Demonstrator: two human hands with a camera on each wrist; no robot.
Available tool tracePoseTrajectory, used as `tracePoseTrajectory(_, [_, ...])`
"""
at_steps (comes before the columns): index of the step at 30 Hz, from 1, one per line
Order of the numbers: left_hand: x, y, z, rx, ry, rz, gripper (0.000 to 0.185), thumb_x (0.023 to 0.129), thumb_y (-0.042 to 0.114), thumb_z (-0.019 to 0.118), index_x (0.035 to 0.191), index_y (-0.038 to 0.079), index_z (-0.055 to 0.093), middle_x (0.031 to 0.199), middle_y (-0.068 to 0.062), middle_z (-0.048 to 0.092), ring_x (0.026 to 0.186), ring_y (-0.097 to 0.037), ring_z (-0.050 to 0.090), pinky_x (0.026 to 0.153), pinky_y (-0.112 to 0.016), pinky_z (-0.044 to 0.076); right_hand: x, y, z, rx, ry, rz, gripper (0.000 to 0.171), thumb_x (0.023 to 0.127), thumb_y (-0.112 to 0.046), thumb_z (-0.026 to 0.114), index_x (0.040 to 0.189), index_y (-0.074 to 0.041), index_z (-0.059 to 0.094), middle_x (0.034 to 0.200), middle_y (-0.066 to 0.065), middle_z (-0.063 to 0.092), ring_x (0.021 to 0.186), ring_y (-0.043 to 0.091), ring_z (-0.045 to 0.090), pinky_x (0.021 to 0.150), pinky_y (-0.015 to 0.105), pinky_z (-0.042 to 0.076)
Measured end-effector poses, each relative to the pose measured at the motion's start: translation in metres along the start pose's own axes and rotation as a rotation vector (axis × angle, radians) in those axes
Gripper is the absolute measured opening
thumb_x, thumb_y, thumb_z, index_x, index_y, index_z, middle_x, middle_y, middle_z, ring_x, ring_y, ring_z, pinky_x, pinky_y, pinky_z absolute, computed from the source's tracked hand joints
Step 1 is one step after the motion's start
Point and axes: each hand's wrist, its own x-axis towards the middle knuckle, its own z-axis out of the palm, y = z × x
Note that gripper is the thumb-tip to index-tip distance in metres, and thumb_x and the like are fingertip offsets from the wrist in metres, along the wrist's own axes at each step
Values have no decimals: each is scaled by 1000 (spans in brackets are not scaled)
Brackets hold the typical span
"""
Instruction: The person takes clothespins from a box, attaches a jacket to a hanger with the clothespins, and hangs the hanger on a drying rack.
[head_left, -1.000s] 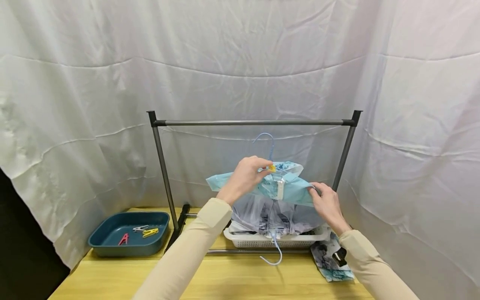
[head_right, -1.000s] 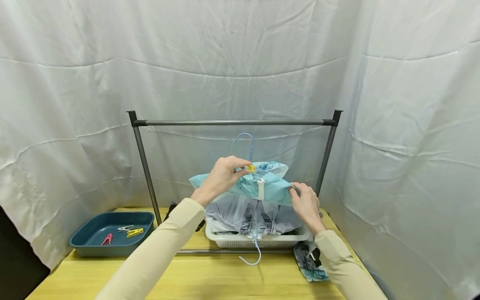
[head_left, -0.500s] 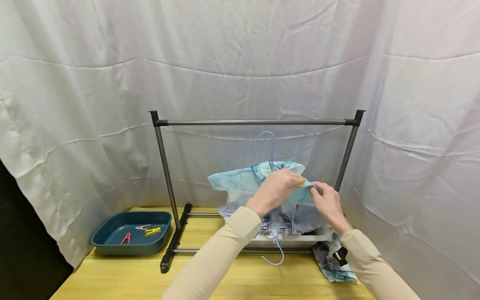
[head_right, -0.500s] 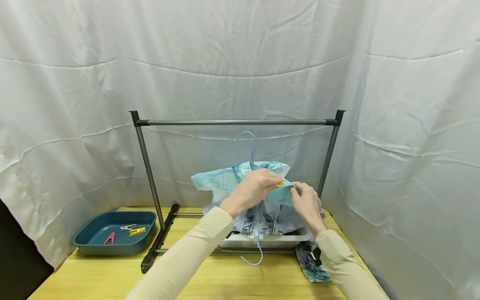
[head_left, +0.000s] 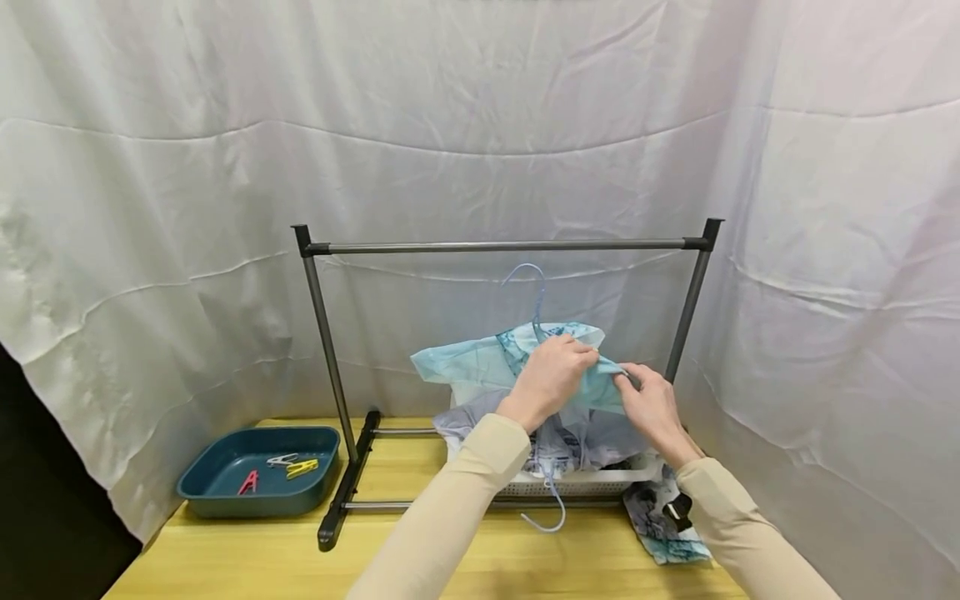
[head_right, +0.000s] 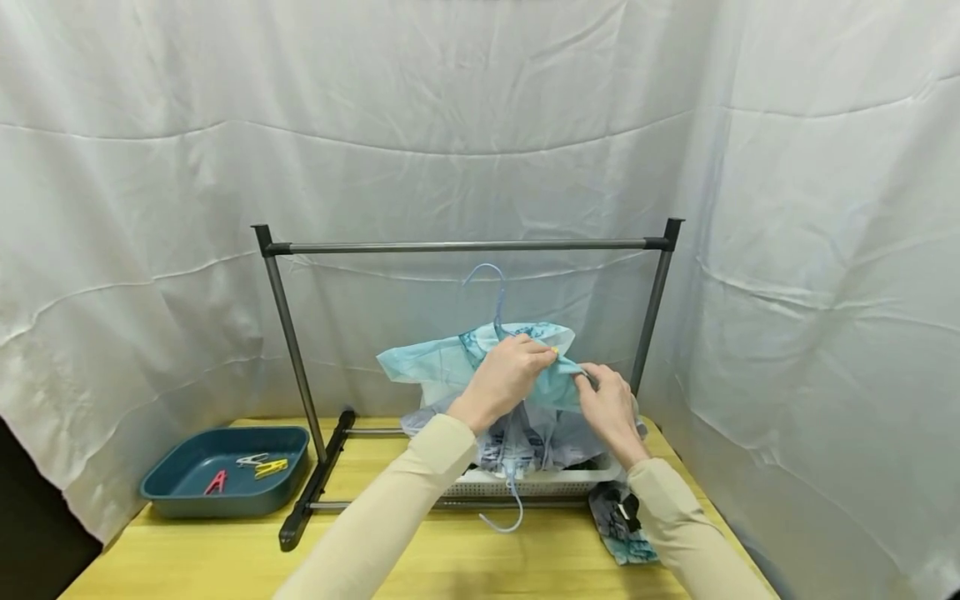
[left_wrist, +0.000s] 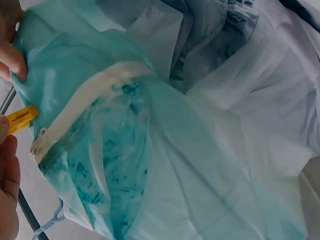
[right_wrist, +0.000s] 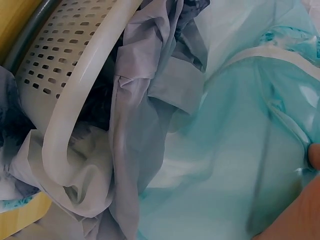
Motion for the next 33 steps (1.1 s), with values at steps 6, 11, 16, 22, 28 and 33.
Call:
tracePoseTrajectory(6, [8, -5, -2, -34, -99, -21, 24, 97, 4, 58, 102, 19, 76, 102, 9, 75, 94, -10, 65, 90, -20, 49, 0, -1, 1, -17, 5, -46, 36, 103, -28, 47, 126, -7, 64, 123, 19, 64, 108, 38, 59, 85, 52, 48])
tracePoseTrajectory(11, [12, -9, -1, -60, -142, -45, 22, 99, 9, 56, 97, 21, 74, 95, 10, 75, 87, -12, 59, 80, -21, 47, -1, -2, 2, -24, 6, -68, 34, 103, -28, 49, 125, -7, 65, 119, 18, 65, 110, 38, 57, 86, 54, 46])
tracePoseTrajectory(16, [12, -10, -2, -55, -160, -68, 23, 101, 10, 53, 95, 22, 72, 92, 12, 73, 82, -12, 51, 73, -23, 41, -2, -3, 4, -29, 17, -81, 33, 103, -26, 50, 123, -7, 66, 117, 18, 66, 108, 38, 57, 86, 54, 46])
tracePoseTrajectory(22, [12, -9, -5, -29, -187, -96, 23, 102, 13, 52, 101, 25, 72, 97, 14, 73, 82, -12, 48, 70, -24, 34, -3, -3, 6, -33, 22, -86, 33, 103, -27, 49, 123, -7, 66, 117, 17, 65, 110, 38, 55, 87, 55, 44])
tracePoseTrajectory(28, [12, -5, -2, 95, -188, -108, 20, 101, 19, 53, 111, 29, 68, 103, 17, 73, 87, -12, 52, 73, -25, 37, -5, -2, 6, -40, 17, -65, 32, 103, -26, 48, 124, -8, 66, 116, 16, 65, 109, 36, 55, 85, 53, 44])
tracePoseTrajectory(33, [9, -3, -1, 143, -136, -110, 18, 102, 17, 51, 113, 25, 64, 104, 11, 71, 91, -12, 56, 80, -26, 47, -5, -1, 8, -37, 29, -83, 32, 104, -26, 48, 123, -8, 66, 115, 16, 65, 109, 37, 55, 86, 54, 44])
